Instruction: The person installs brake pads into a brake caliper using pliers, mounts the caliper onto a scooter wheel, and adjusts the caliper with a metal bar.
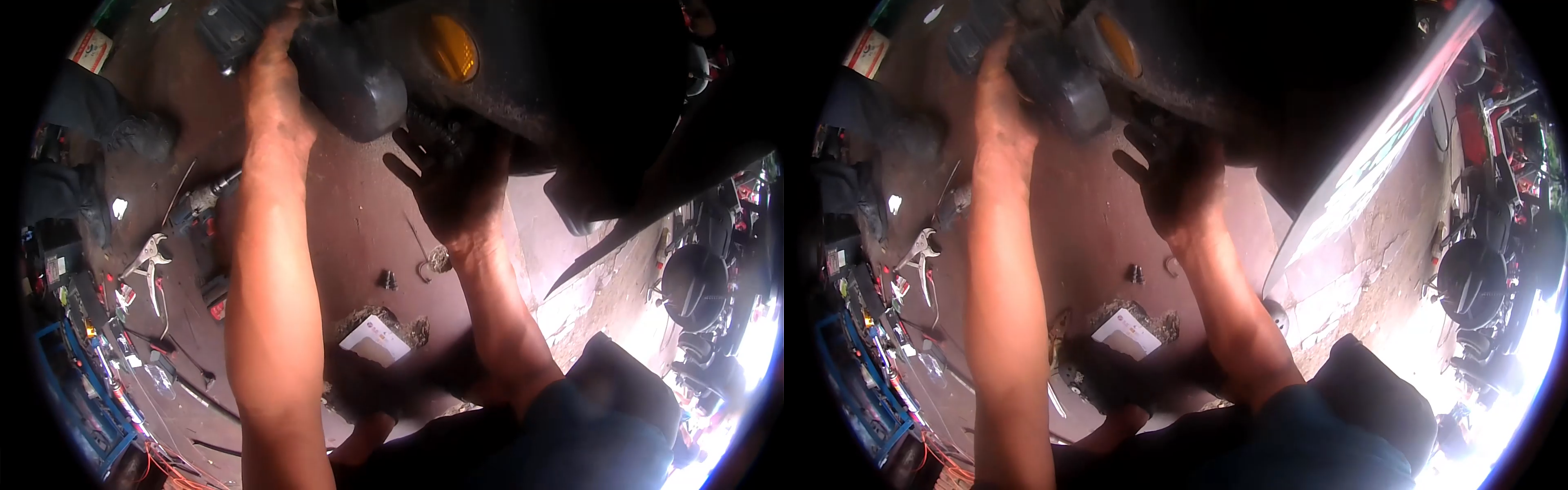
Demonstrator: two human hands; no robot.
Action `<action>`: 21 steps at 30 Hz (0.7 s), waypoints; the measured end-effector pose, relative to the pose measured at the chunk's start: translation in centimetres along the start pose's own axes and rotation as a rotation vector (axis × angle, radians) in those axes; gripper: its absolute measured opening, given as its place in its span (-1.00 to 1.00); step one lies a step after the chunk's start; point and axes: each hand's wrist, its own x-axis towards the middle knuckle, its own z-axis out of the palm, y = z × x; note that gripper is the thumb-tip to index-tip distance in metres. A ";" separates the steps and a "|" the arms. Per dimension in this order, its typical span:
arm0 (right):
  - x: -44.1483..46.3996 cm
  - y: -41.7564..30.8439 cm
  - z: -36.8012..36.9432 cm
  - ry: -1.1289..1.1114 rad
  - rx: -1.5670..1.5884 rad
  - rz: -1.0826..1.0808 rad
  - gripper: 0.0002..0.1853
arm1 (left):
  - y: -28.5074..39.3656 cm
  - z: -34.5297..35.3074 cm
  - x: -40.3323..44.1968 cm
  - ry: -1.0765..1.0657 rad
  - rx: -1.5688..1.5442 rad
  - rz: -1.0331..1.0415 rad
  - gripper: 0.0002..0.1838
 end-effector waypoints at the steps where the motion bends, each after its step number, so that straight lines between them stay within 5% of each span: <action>1: 0.1 0.0 0.0 -0.003 0.004 0.010 -0.30 | 0.2 0.6 -0.4 0.002 -0.007 -0.035 -0.58; 7: 0.4 0.0 -0.4 -0.019 0.060 0.026 -0.34 | -0.7 2.2 -2.2 -0.005 0.079 0.127 -0.59; 16: 0.3 1.9 0.4 0.008 0.115 -0.124 -0.52 | -0.8 -0.5 0.3 -0.051 0.076 -0.042 -0.40; 21: 0.4 1.8 1.0 0.042 0.064 -0.179 -0.46 | -0.6 1.6 -0.8 0.017 0.139 0.103 -0.52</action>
